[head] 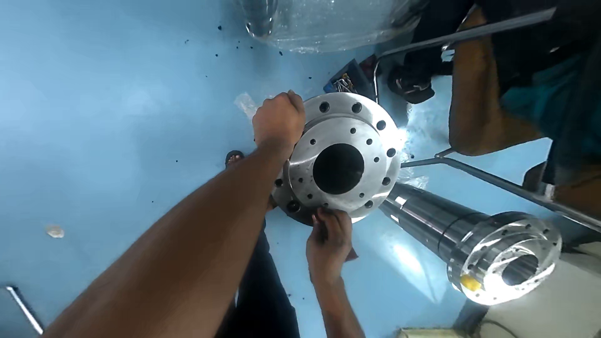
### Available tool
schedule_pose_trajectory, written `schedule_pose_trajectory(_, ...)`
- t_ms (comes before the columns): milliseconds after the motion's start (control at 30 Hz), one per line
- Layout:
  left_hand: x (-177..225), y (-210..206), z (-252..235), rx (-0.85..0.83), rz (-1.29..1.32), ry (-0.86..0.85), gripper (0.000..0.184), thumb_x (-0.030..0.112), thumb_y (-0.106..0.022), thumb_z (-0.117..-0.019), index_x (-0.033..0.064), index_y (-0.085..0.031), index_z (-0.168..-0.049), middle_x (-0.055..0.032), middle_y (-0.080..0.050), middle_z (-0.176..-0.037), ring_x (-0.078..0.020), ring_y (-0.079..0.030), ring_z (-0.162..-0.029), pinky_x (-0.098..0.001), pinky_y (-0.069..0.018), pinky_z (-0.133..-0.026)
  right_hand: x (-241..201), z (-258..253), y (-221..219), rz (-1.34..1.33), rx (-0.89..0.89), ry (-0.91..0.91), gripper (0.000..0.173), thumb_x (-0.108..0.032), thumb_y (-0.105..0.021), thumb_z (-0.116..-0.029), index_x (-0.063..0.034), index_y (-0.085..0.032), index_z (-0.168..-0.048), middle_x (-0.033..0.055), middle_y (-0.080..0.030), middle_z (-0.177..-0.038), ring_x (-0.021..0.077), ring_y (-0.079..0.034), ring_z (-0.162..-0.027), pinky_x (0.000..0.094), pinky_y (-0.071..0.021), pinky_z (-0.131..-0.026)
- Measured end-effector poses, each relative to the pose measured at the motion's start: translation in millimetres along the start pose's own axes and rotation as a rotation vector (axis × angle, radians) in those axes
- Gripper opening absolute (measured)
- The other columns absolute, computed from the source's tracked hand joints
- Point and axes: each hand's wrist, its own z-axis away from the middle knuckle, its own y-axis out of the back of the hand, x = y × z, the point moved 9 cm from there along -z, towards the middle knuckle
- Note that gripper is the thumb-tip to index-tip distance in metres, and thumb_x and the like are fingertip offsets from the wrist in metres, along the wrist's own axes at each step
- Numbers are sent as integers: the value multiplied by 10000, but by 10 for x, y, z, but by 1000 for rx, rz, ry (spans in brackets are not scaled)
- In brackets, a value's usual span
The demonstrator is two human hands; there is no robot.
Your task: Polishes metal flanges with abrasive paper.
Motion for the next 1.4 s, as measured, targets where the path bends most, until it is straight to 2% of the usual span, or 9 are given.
schedule_pose_trajectory(133, 7, -2, 21, -4, 2, 1, 543, 350, -258, -1128, 31, -670, -974, -193, -712, -1035, -357, -702, -1048, -557, -533, -809, -107, -20, -63, 8, -15, 58, 154, -42, -644, -900, -21, -780, -969, 107, -684, -969, 238, -635, -968, 339, -524, -879)
schedule_pose_trajectory(267, 6, -4, 0, 10, 6, -5, 540, 351, -264, -1126, 40, -667, -949, -183, -714, -1007, -347, -707, -1028, -552, -535, -793, 118, 171, -38, 30, -37, 23, 159, -34, -648, -879, -23, -792, -944, 109, -688, -942, 228, -644, -930, 330, -536, -843)
schedule_pose_trajectory(467, 16, 19, 5, 5, -2, -7, 537, 347, -262, -1126, 40, -675, -973, -186, -714, -1018, -350, -706, -1033, -546, -541, -797, -7, 156, -16, -61, 1, 16, 157, -67, -661, -878, -20, -791, -952, 95, -683, -945, 154, -643, -937, 237, -534, -853)
schedule_pose_trajectory(567, -2, 4, 23, -2, -4, -7, 539, 347, -258, -1126, 40, -674, -972, -185, -715, -1026, -348, -705, -1044, -548, -541, -800, -36, 95, 57, -50, 28, 27, 165, -81, -671, -903, -7, -784, -999, 111, -668, -959, 163, -636, -958, 237, -525, -875)
schedule_pose_trajectory(900, -6, 6, -2, 13, 8, -14, 541, 350, -260, -1126, 53, -663, -923, -161, -717, -970, -324, -715, -998, -528, -543, -773, 127, 243, -42, 110, -116, 58, 396, -323, -672, -915, -109, -753, -1239, 170, -660, -1210, 306, -612, -1095, 479, -485, -920)
schedule_pose_trajectory(1067, -2, 0, 4, 19, -2, -12, 537, 349, -263, -1125, 49, -661, -925, -166, -715, -973, -328, -714, -1003, -532, -541, -775, 79, 212, -48, 185, -100, 120, 324, -227, -638, -923, -125, -774, -1199, 152, -671, -1138, 296, -618, -1017, 444, -478, -874)
schedule_pose_trajectory(1167, 7, -1, -5, 20, 0, -15, 539, 348, -261, -1125, 48, -665, -931, -167, -715, -983, -328, -713, -1009, -534, -541, -778, 140, 222, 33, 217, -101, 170, 296, -174, -636, -891, -146, -802, -1135, 144, -664, -1030, 296, -620, -942, 448, -477, -826)
schedule_pose_trajectory(1233, 2, 8, -5, 15, 1, -13, 539, 347, -258, -1126, 52, -667, -937, -163, -717, -985, -323, -713, -1011, -527, -542, -778, 105, 202, 42, 207, -97, 202, 291, -151, -631, -890, -113, -802, -1123, 137, -655, -972, 289, -614, -908, 437, -468, -813)
schedule_pose_trajectory(1400, -4, 2, 13, 9, 1, -9, 539, 354, -258, -1126, 55, -672, -952, -161, -718, -996, -329, -712, -1017, -531, -541, -781, -144, 18, -86, 160, -142, 276, 327, -129, -608, -875, -128, -794, -1144, 107, -671, -1009, 287, -605, -935, 456, -447, -825)
